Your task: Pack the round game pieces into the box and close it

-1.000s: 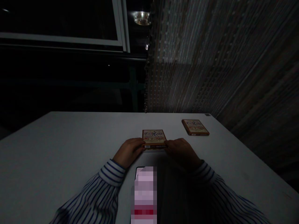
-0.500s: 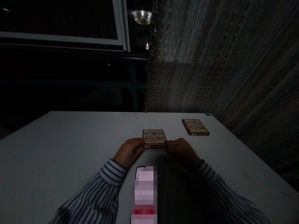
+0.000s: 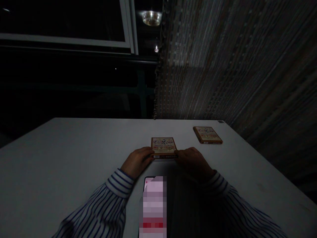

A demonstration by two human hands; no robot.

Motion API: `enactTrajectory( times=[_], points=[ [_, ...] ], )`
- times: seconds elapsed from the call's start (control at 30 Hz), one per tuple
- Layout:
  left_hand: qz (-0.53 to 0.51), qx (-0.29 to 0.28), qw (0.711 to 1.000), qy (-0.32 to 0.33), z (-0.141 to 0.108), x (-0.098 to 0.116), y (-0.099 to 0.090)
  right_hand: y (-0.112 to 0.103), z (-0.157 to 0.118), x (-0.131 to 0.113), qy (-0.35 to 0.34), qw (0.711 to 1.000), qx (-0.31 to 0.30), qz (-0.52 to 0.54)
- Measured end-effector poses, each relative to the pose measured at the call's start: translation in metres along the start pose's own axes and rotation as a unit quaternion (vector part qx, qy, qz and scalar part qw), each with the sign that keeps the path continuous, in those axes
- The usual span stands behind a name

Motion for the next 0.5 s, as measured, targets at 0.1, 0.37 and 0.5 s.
enactTrajectory(
  times=[0.1,0.37,0.5],
  points=[
    [-0.006,0.001,1.0,-0.003,-0.0009,-0.0003,0.0006,0.0003,-0.0002,-0.0001,-0.002,1.0,0.005,-0.005],
    [-0.014,0.016,1.0,0.006,-0.0018,0.0002,0.0017,-0.0008,-0.0004,-0.0014,-0.004,1.0,0.005,0.005],
    [-0.012,0.016,1.0,0.005,-0.002,-0.0005,0.0027,0.002,-0.0003,-0.0014,-0.006,1.0,0.0,0.0]
  ],
)
Point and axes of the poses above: each hand's wrist, its own z-axis towards the middle knuckle, its own y-axis out of the palm, x = y × z, the point moved 8 cm from there along z, towards the middle knuckle, and after that the axes turned 10 degrees about y, right-handed, at the moved point
